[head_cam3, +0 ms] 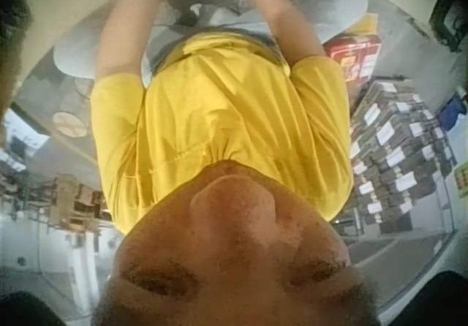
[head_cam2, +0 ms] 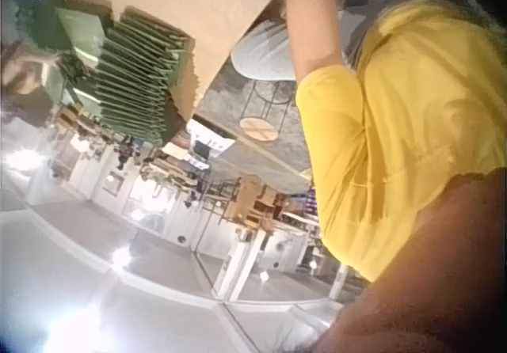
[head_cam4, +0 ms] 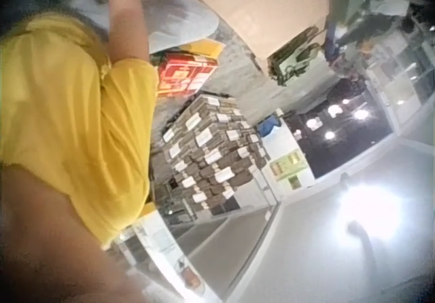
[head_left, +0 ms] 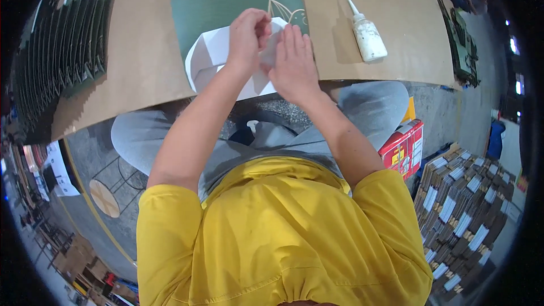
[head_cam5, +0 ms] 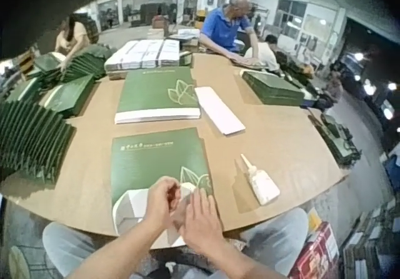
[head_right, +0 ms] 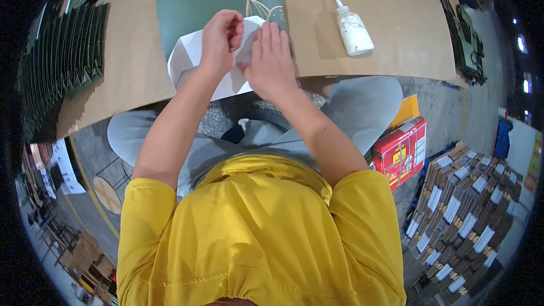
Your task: Folding and gluing the bottom flaps of green paper shopping bags.
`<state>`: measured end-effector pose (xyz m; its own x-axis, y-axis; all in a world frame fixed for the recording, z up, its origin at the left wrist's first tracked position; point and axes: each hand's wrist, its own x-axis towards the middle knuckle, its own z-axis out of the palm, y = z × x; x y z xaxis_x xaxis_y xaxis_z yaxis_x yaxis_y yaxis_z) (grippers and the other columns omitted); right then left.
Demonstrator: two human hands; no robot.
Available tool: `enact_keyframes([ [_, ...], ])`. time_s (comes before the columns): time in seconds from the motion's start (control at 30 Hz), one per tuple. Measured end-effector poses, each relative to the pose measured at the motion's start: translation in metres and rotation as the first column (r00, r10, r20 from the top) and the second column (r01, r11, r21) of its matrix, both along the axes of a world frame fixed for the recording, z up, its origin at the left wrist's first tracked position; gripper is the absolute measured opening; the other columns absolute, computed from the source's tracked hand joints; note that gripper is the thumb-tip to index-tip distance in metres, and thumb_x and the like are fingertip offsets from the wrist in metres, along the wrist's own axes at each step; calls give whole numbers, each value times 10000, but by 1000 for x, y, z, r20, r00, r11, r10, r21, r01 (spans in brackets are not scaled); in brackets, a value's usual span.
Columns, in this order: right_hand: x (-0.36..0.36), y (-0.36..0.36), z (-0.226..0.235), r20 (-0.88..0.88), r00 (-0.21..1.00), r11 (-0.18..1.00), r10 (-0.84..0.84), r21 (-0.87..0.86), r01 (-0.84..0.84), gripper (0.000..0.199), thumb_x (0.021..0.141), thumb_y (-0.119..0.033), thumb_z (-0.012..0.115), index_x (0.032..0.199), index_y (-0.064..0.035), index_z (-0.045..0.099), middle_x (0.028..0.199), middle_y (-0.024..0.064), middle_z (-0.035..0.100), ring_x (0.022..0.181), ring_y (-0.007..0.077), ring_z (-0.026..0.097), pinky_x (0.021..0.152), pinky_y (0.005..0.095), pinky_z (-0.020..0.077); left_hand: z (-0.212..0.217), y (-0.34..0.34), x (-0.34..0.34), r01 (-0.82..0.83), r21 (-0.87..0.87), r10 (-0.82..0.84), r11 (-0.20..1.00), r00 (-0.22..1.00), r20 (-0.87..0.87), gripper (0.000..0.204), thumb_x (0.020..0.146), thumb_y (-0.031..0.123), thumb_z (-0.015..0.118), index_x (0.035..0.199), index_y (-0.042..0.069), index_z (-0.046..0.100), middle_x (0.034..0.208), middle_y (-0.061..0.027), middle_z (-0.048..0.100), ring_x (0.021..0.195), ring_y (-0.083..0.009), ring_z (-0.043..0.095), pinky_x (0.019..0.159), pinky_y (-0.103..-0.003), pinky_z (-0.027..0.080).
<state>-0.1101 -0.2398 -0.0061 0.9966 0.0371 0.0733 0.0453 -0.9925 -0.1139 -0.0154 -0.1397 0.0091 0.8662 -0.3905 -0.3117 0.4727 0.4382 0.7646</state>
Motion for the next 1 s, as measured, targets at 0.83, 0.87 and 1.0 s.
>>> enact_keyframes([
  [0.83,-1,0,-8,25,1000,955,-16,295,8,962,775,-549,562,1358,132,215,1435,322,172,1382,409,75,1118,503,31,-17,26,-19,-228,710,-164,666,884,438,268,908,209,499,771,-2,590,596,-21,534,576,-89,492,540,-252,397],
  [0.87,-1,-2,-9,60,998,922,-8,387,-16,978,759,-556,577,1357,130,219,1431,317,190,1382,403,91,1119,497,40,-20,26,-16,-234,709,-159,666,883,441,268,908,209,499,771,-2,590,596,-21,534,576,-89,492,540,-252,397],
  [1.0,3,-7,-12,59,998,881,4,471,-32,955,774,-570,553,1345,132,250,1427,320,200,1374,413,110,1117,507,46,-29,25,-13,-288,744,-192,603,853,486,296,890,262,497,797,2,604,610,-126,595,581,-225,587,572,-349,442],
])
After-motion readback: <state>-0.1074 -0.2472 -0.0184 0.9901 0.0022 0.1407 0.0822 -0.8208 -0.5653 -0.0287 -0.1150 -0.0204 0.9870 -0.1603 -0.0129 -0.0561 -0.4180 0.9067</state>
